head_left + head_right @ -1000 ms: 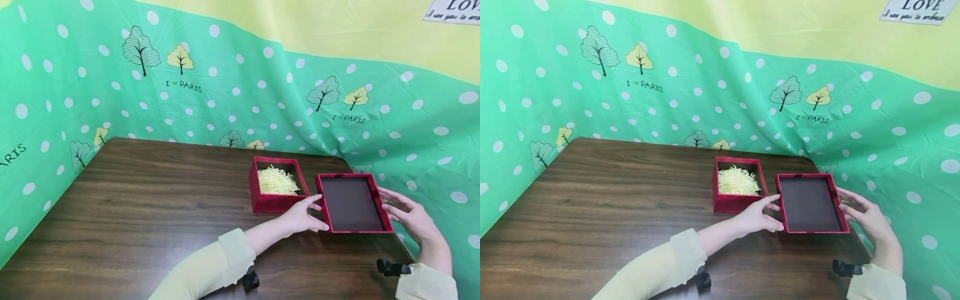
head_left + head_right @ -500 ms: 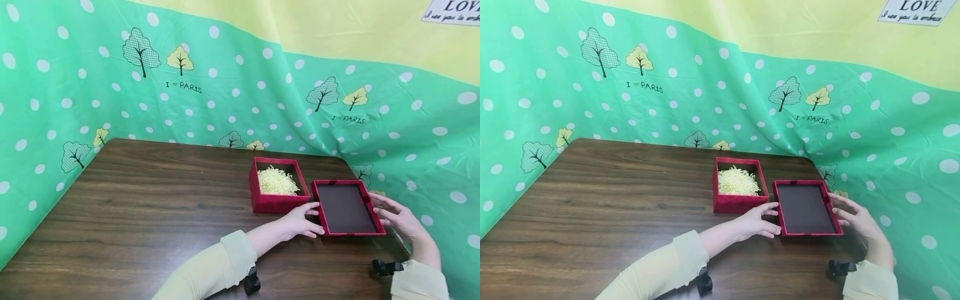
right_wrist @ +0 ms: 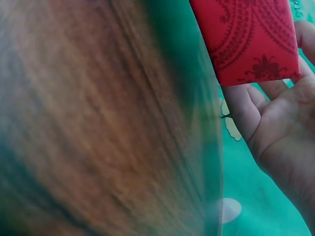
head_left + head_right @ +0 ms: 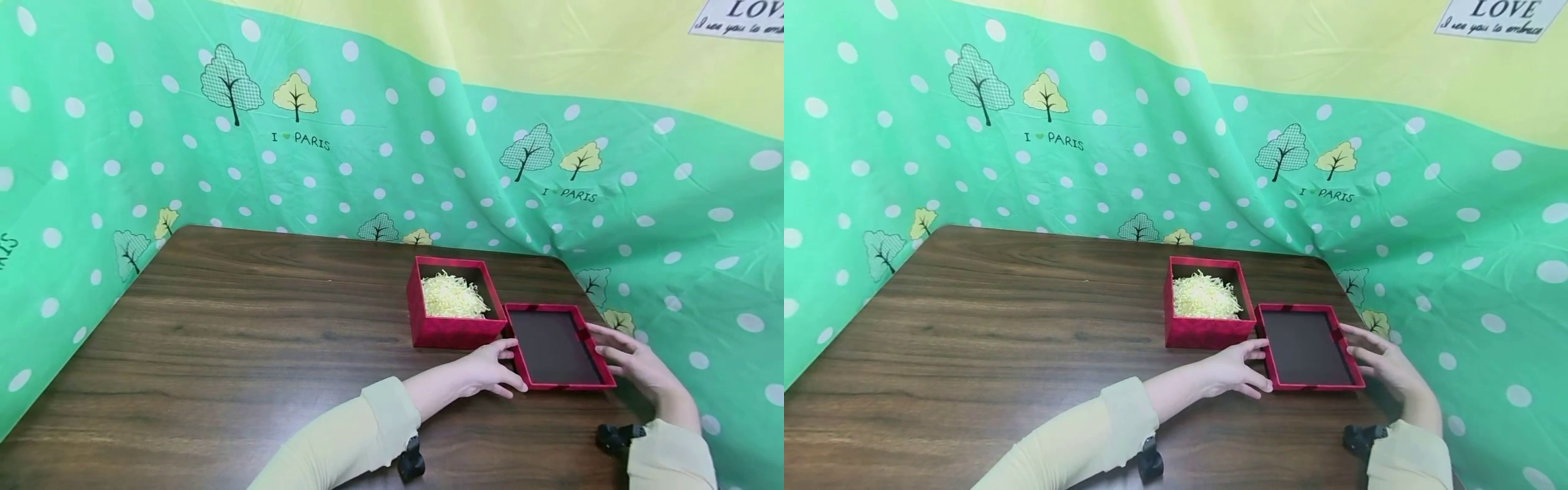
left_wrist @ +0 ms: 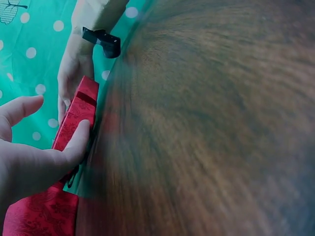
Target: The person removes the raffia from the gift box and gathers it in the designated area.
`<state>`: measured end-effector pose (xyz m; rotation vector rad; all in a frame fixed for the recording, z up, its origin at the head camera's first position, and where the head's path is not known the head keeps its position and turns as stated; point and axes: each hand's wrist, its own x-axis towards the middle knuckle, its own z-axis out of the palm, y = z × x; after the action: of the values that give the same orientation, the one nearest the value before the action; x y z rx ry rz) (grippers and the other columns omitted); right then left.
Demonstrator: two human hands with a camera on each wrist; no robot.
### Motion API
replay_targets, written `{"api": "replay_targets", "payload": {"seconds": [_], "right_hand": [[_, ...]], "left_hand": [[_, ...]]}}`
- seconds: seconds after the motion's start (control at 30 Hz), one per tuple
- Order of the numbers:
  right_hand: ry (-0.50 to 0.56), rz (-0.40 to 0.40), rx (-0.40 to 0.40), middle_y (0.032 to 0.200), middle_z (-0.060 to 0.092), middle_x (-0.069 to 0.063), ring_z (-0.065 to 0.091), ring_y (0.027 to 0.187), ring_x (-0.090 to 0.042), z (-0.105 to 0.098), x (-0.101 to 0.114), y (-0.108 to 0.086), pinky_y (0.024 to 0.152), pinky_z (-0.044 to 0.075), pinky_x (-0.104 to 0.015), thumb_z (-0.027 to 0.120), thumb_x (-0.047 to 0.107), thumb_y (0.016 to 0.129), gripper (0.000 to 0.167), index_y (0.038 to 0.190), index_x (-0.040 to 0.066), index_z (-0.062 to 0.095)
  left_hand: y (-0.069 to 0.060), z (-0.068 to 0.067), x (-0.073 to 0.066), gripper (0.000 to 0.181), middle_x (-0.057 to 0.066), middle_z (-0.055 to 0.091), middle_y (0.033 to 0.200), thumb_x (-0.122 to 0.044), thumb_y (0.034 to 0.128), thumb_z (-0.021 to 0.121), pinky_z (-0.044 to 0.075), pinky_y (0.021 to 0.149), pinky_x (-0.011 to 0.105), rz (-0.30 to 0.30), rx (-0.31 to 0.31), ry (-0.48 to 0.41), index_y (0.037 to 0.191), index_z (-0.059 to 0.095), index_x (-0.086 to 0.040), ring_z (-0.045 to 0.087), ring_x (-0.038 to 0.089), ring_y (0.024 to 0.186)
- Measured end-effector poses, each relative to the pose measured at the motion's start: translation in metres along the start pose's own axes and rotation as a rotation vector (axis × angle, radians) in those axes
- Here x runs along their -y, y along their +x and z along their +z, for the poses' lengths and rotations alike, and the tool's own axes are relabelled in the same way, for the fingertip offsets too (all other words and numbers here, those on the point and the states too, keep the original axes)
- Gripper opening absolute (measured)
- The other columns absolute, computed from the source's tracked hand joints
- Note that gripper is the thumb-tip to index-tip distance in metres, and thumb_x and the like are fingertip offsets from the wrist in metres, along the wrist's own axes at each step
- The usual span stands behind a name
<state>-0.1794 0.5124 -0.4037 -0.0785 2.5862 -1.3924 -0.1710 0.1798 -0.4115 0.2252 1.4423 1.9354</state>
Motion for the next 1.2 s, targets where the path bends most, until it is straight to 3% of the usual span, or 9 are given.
{"api": "replay_targets", "payload": {"seconds": [0.43,0.53,0.63,0.7,0.83,0.97,1.2], "right_hand": [[-0.082,0.052,0.038,0.112,0.045,0.029,0.05,0.095,0.014,0.002,0.0,0.011,0.077,0.051,-0.024,0.048,0.03,0.099,0.058,0.147,0.005,0.029],[-0.11,0.078,0.028,0.127,0.051,0.005,0.05,0.094,0.014,0.005,0.001,0.012,0.078,0.053,-0.027,0.05,0.032,0.098,0.061,0.147,0.003,0.028],[-0.135,0.106,0.026,0.14,0.039,-0.025,0.05,0.094,0.013,0.007,0.004,0.013,0.081,0.054,-0.036,0.051,0.035,0.097,0.065,0.147,0.002,0.026],[-0.144,0.124,0.024,0.143,0.031,-0.033,0.051,0.094,0.013,0.008,0.007,0.012,0.083,0.053,-0.04,0.051,0.037,0.096,0.067,0.147,0.001,0.026],[-0.147,0.138,0.021,0.142,0.033,-0.034,0.051,0.092,0.016,0.008,0.014,0.013,0.081,0.054,-0.038,0.052,0.038,0.096,0.067,0.146,0.0,0.026],[-0.158,0.132,0.023,0.142,0.035,-0.033,0.05,0.09,0.017,0.007,0.02,0.016,0.077,0.053,-0.034,0.052,0.036,0.096,0.068,0.146,0.0,0.025],[-0.176,0.094,-0.019,0.145,0.03,-0.031,0.051,0.093,0.014,0.007,0.029,0.016,0.079,0.054,-0.031,0.055,0.038,0.094,0.076,0.15,0.004,0.016]], "left_hand": [[0.001,-0.001,-0.001,0.08,0.01,0.042,0.139,0.022,0.0725,0.062,0.051,0.083,0.052,-0.038,0.004,0.013,0.142,0.039,-0.009,0.06,0.022,0.092],[0.002,-0.003,0.0,0.079,0.009,0.044,0.138,0.022,0.0726,0.063,0.052,0.082,0.052,-0.033,0.005,0.03,0.142,0.04,-0.01,0.062,0.024,0.091],[0.003,-0.004,0.001,0.078,0.008,0.047,0.134,0.02,0.0721,0.064,0.052,0.081,0.051,-0.016,-0.002,0.056,0.141,0.041,-0.01,0.062,0.023,0.092],[0.003,-0.005,0.001,0.077,0.006,0.049,0.132,0.019,0.0721,0.066,0.053,0.079,0.05,0.0,-0.005,0.074,0.14,0.042,-0.01,0.062,0.021,0.089],[0.0,-0.005,-0.002,0.072,0.004,0.053,0.128,0.015,0.0739,0.068,0.054,0.078,0.047,0.025,0.012,0.104,0.138,0.045,-0.01,0.06,0.016,0.077],[-0.006,-0.006,-0.008,0.065,0.003,0.054,0.125,0.012,0.076,0.067,0.055,0.078,0.046,0.038,0.036,0.134,0.134,0.05,-0.011,0.062,0.016,0.077],[-0.019,-0.01,-0.023,0.059,0.003,0.058,0.121,0.005,0.0781,0.07,0.056,0.077,0.039,0.052,0.059,0.218,0.13,0.054,-0.017,0.065,0.019,0.095]]}}
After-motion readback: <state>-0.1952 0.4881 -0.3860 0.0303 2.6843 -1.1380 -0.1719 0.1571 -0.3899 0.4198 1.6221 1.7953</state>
